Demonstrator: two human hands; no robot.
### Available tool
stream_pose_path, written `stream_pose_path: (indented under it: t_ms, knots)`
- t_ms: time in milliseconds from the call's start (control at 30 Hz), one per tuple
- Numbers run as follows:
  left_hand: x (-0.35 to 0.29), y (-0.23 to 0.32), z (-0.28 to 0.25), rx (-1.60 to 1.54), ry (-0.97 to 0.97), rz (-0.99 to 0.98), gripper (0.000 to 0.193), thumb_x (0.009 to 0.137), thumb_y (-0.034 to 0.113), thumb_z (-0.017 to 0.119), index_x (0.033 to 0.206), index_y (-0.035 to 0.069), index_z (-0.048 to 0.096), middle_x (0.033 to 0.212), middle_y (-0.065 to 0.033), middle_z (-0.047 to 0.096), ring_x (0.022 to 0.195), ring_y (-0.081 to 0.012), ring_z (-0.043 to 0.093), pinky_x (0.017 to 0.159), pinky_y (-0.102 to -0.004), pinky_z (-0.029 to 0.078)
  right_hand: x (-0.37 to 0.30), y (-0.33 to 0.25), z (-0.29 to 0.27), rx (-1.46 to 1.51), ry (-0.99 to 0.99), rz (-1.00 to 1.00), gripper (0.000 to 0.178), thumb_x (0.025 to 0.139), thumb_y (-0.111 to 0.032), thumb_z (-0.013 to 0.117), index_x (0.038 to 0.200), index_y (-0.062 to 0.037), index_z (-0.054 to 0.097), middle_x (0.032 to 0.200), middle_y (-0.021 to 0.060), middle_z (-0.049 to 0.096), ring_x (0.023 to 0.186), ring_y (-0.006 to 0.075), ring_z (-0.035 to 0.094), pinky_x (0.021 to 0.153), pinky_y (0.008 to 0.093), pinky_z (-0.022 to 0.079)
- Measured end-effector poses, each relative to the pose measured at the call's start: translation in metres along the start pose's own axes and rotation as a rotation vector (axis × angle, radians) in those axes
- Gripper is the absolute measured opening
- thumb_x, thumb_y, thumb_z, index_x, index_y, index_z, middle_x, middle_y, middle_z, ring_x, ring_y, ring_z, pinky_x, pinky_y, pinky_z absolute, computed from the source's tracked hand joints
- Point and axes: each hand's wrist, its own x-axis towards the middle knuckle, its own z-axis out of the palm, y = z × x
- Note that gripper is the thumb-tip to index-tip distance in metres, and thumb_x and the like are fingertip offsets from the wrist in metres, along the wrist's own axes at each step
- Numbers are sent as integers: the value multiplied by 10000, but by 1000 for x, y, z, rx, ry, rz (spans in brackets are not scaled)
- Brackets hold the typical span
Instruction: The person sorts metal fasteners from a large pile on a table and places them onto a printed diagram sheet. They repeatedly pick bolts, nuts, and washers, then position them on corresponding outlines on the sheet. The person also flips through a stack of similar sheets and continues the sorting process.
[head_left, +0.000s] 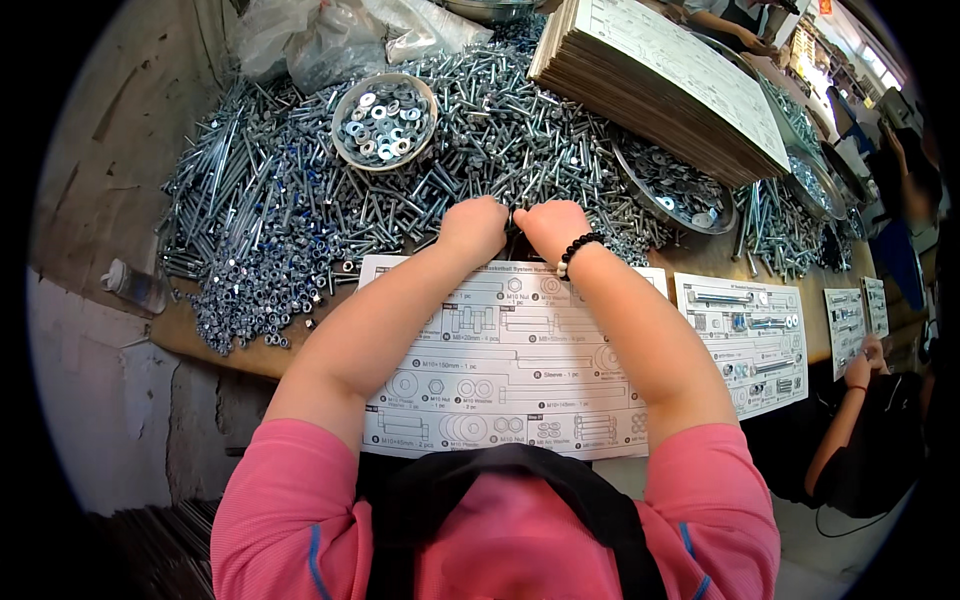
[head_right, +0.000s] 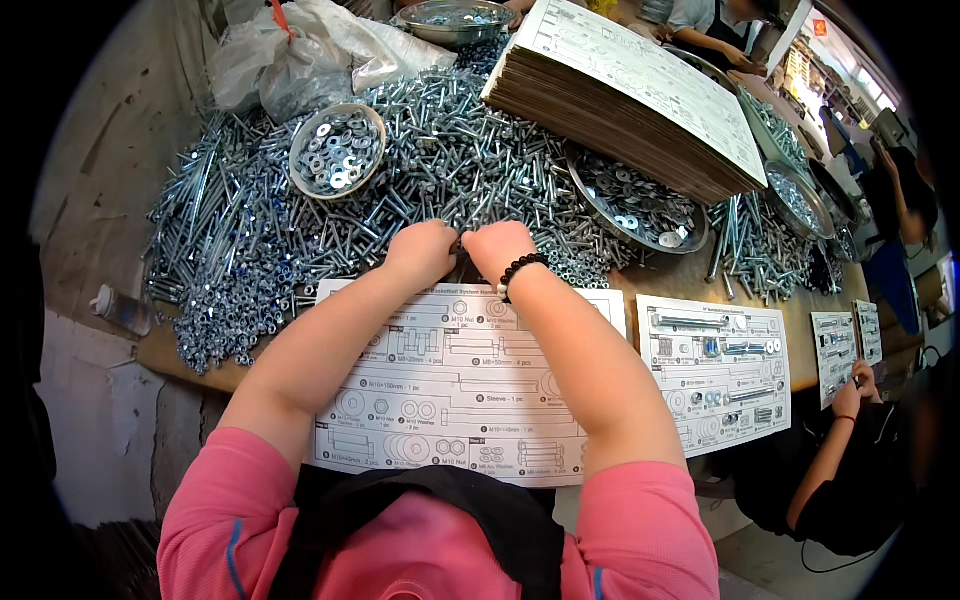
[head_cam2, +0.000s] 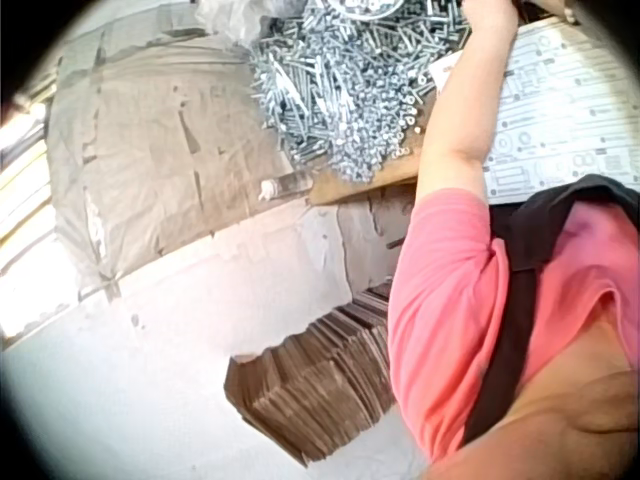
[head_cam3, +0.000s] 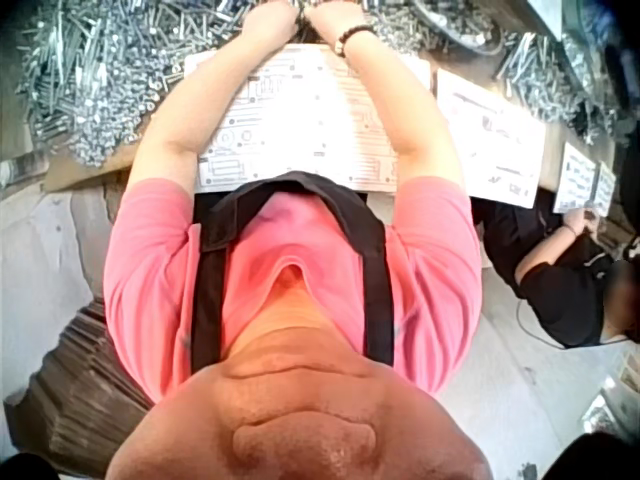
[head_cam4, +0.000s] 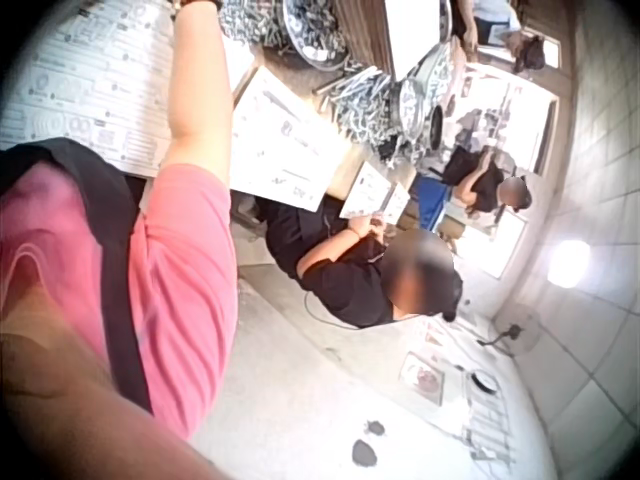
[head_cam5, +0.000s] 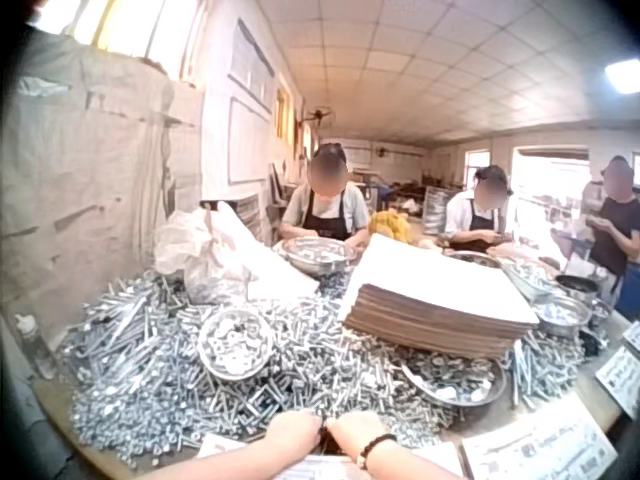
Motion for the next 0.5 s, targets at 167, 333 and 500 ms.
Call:
stream_pose_path:
  t_ms: [167, 333, 500]
  knots:
    - [-5, 9, -12, -172, -26, -81, 138, 728, 184, 574, 821, 92, 620, 865, -100, 575, 814, -286, 577, 702, -399, 472, -6, 8, -1, 23, -73, -29, 98, 814, -129, 500, 875, -96, 569, 784, 76, 636, 793, 256, 623, 657, 362, 496]
    - [-2, 6, 3, -51, -11, 136, 161, 741, 171, 579, 881, 104, 622, 859, -94, 570, 823, -279, 580, 703, -390, 477, -23, 22, 5, 544, 253, 192, 156, 812, -160, 497, 916, -143, 612, 762, 104, 622, 753, 256, 616, 622, 363, 482]
    - [4, 4, -9, 130, -172, 264, 154, 751, 143, 577, 892, 114, 631, 866, -99, 569, 854, -281, 585, 719, -384, 483, -63, 37, -23, 1727, 240, 523, 179, 870, -154, 515, 1003, -48, 571, 676, -5, 526, 575, 55, 461, 528, 206, 399]
